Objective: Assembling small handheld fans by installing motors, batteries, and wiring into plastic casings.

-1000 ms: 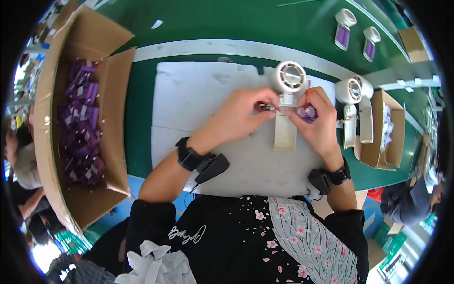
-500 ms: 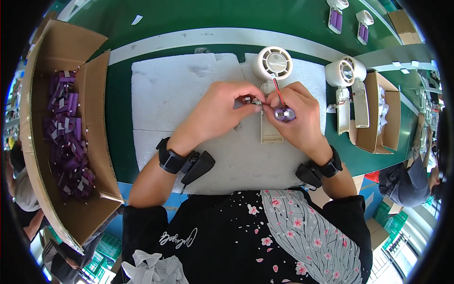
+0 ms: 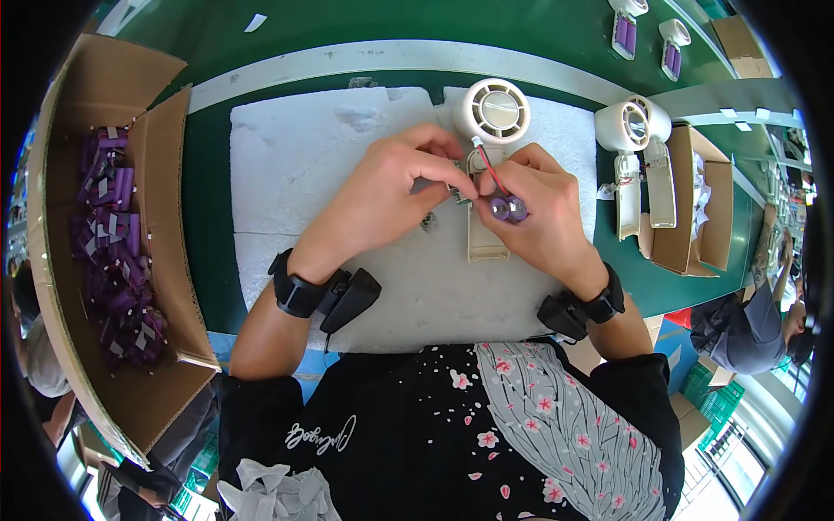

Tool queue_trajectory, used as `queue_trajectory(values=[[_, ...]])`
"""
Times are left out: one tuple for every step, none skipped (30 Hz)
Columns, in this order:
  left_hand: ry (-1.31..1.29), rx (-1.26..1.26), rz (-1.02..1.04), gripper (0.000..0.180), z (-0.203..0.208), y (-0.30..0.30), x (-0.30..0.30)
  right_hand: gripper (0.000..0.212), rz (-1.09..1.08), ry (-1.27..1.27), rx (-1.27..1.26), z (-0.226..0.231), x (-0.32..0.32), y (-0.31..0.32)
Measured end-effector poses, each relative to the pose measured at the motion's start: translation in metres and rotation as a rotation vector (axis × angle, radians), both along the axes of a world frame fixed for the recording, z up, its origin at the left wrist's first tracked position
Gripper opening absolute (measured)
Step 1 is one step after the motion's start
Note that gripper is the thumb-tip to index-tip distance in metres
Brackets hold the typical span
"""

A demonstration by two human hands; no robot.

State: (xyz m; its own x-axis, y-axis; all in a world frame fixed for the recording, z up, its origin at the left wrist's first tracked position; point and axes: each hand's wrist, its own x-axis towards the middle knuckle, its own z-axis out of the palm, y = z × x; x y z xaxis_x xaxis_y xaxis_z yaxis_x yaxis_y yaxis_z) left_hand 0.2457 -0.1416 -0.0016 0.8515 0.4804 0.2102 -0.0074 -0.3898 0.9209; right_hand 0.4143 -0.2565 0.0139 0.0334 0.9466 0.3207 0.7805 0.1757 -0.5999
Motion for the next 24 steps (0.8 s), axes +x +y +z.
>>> queue_trajectory(values=[[-0.033, 0.057, 0.037, 0.029, 0.002, -0.001, 0.001, 0.024, 0.008, -0.014, 0.002, 0.0, 0.0, 0.0], [-0.034, 0.055, 0.035, 0.029, 0.004, -0.001, 0.001, 0.024, 0.016, -0.028, 0.005, 0.0, 0.0, -0.001], [0.081, 0.005, 0.008, 0.028, 0.006, -0.001, -0.001, 0.024, 0.013, -0.029, 0.003, 0.0, 0.001, -0.001], [0.195, -0.045, -0.019, 0.027, 0.012, -0.001, -0.002, 0.024, 0.029, -0.042, -0.001, 0.001, 0.001, -0.001], [0.311, -0.094, -0.044, 0.026, 0.014, -0.002, -0.003, 0.024, 0.046, -0.053, -0.003, 0.002, 0.001, -0.001], [0.311, -0.094, -0.044, 0.026, 0.014, -0.004, -0.004, 0.024, 0.064, -0.064, -0.006, 0.003, 0.001, 0.0], [0.248, -0.12, -0.059, 0.024, 0.015, -0.006, -0.004, 0.024, 0.064, -0.065, -0.006, 0.004, 0.001, 0.0], [0.185, -0.145, -0.073, 0.022, 0.015, -0.008, -0.003, 0.022, 0.07, -0.042, -0.009, 0.006, 0.001, 0.0], [0.122, -0.17, -0.087, 0.02, 0.014, -0.009, -0.002, 0.021, 0.076, -0.02, -0.011, 0.008, 0.001, 0.0], [0.121, -0.17, -0.088, 0.02, 0.013, -0.009, -0.002, 0.019, 0.081, 0.002, -0.013, 0.009, 0.001, 0.0], [0.118, -0.233, -0.057, 0.018, 0.011, -0.009, -0.001, 0.019, 0.08, 0.001, -0.014, 0.008, 0.002, 0.0], [0.115, -0.296, -0.025, 0.017, 0.008, -0.01, -0.001, 0.017, 0.085, 0.042, -0.002, 0.007, 0.003, 0.0], [0.112, -0.359, 0.008, 0.015, 0.006, -0.01, -0.001, 0.015, 0.091, 0.084, 0.011, 0.006, 0.004, 0.0], [0.111, -0.359, 0.007, 0.015, 0.004, -0.009, -0.001, 0.014, 0.096, 0.126, 0.023, 0.005, 0.005, 0.0], [0.114, -0.372, -0.015, 0.013, 0.002, -0.007, -0.002, 0.014, 0.1, 0.127, 0.024, 0.005, 0.007, 0.0], [0.117, -0.384, -0.036, 0.011, 0.002, -0.005, -0.002, 0.013, 0.095, 0.091, 0.038, 0.006, 0.008, -0.001], [0.12, -0.396, -0.057, 0.01, 0.002, -0.004, -0.003, 0.012, 0.091, 0.055, 0.052, 0.007, 0.01, -0.001], [0.121, -0.394, -0.05, 0.01, 0.002, -0.003, -0.004, 0.012, 0.087, 0.02, 0.066, 0.007, 0.011, -0.002], [0.121, -0.457, -0.037, 0.01, 0.004, -0.003, -0.003, 0.012, 0.093, 0.023, 0.068, 0.008, 0.011, -0.002], [0.122, -0.52, -0.025, 0.013, 0.006, -0.003, -0.002, 0.012, 0.095, -0.041, 0.07, 0.009, 0.011, -0.004], [0.122, -0.582, -0.013, 0.018, 0.007, -0.004, -0.001, 0.012, 0.097, -0.105, 0.072, 0.01, 0.011, -0.005], [0.125, -0.581, -0.007, 0.018, 0.007, -0.004, 0.0, 0.012, 0.099, -0.168, 0.074, 0.011, 0.011, -0.005], [0.1, -0.568, 0.015, 0.019, 0.005, -0.004, 0.002, 0.012, 0.104, -0.164, 0.076, 0.01, 0.01, -0.005], [0.074, -0.556, 0.036, 0.021, 0.004, -0.004, 0.003, 0.013, 0.103, -0.183, 0.076, 0.009, 0.009, -0.004]])
